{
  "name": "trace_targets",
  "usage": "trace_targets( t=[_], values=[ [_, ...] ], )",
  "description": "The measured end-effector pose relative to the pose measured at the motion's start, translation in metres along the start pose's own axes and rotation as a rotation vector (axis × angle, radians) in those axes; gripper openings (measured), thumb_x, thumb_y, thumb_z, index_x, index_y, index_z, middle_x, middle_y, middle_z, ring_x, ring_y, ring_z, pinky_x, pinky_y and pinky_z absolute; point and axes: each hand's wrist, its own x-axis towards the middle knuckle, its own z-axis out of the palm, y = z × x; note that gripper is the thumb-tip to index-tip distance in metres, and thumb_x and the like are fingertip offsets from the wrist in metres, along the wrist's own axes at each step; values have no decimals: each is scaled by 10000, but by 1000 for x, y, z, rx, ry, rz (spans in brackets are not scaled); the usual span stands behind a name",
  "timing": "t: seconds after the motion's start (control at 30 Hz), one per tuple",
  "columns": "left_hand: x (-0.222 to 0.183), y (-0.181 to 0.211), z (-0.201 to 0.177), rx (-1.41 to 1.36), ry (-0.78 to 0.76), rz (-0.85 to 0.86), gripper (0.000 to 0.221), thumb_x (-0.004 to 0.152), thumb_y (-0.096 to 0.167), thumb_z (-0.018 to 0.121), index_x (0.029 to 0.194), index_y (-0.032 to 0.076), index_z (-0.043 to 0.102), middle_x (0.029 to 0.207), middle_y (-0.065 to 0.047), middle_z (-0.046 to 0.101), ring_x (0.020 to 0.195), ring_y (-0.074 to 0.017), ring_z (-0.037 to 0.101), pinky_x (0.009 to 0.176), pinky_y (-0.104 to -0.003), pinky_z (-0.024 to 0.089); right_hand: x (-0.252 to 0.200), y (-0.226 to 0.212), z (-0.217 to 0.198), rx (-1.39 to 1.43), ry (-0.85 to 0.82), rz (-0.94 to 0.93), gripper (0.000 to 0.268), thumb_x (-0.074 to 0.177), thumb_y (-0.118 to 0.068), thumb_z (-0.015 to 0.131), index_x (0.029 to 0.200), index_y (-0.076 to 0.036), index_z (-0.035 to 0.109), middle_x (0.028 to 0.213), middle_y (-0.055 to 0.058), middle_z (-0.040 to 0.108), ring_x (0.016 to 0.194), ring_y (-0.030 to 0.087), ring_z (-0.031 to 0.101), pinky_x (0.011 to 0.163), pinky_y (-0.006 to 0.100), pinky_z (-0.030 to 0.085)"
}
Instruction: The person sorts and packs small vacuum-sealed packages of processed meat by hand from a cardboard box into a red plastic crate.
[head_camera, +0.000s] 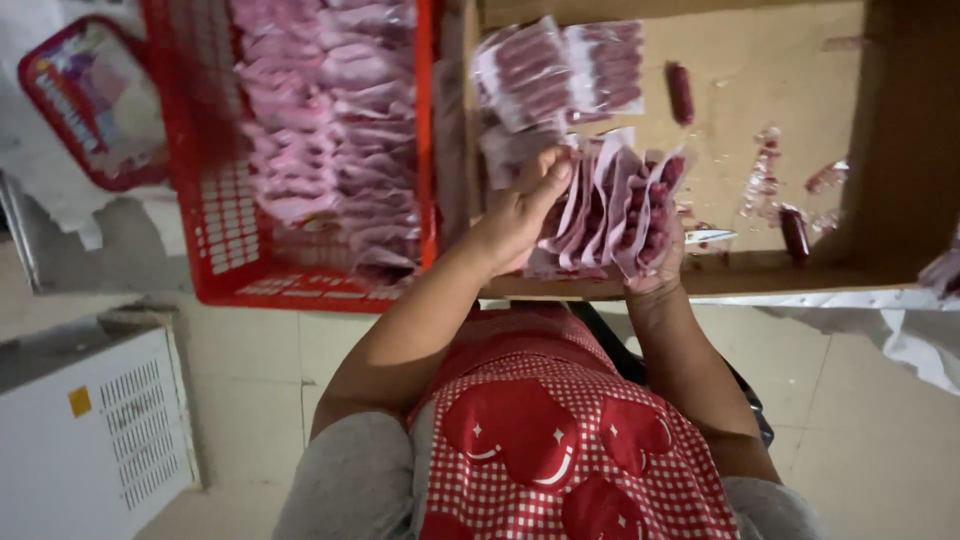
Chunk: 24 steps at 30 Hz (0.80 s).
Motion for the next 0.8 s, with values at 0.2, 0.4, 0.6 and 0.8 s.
trace_targets(
  t=[0.2,0.4,0.6,0.8],
  values=[
    [-47,49,-53,57,-4,-89,559,1058,465,468,1437,55,435,1394,-328,553,1343,-403,522,1163,-537,355,-6,35,30,-434,102,260,280,901,-441,759,1018,-187,744,734,38,719,603,109,687,558,238,630],
    [-121,66,-126,-54,-168,342,661,1026,117,652,1579,26,302,1619,-212,364,1535,-290,270,1295,-465,141,14,73,8,-486,57,513,400,853,-133,686,1216,33,662,949,312,721,761,465,752,560,627,612],
    [-193,118,-209,269,-422,22,1114,829,204,827,1628,45,67,1683,-267,84,1530,-427,160,1235,-539,213,18,168,33,-289,123,791,395,842,-282,665,1127,-9,678,777,288,701,584,384,714,383,489,596],
    [-202,108,-241,1270,214,679,501,1038,165,590,1513,263,464,1583,-320,317,1437,-602,328,1107,-710,363,49,229,-74,-318,-170,1235,668,985,-408,519,1405,108,468,1445,378,485,1065,494,675,706,559,608]
  ],
)
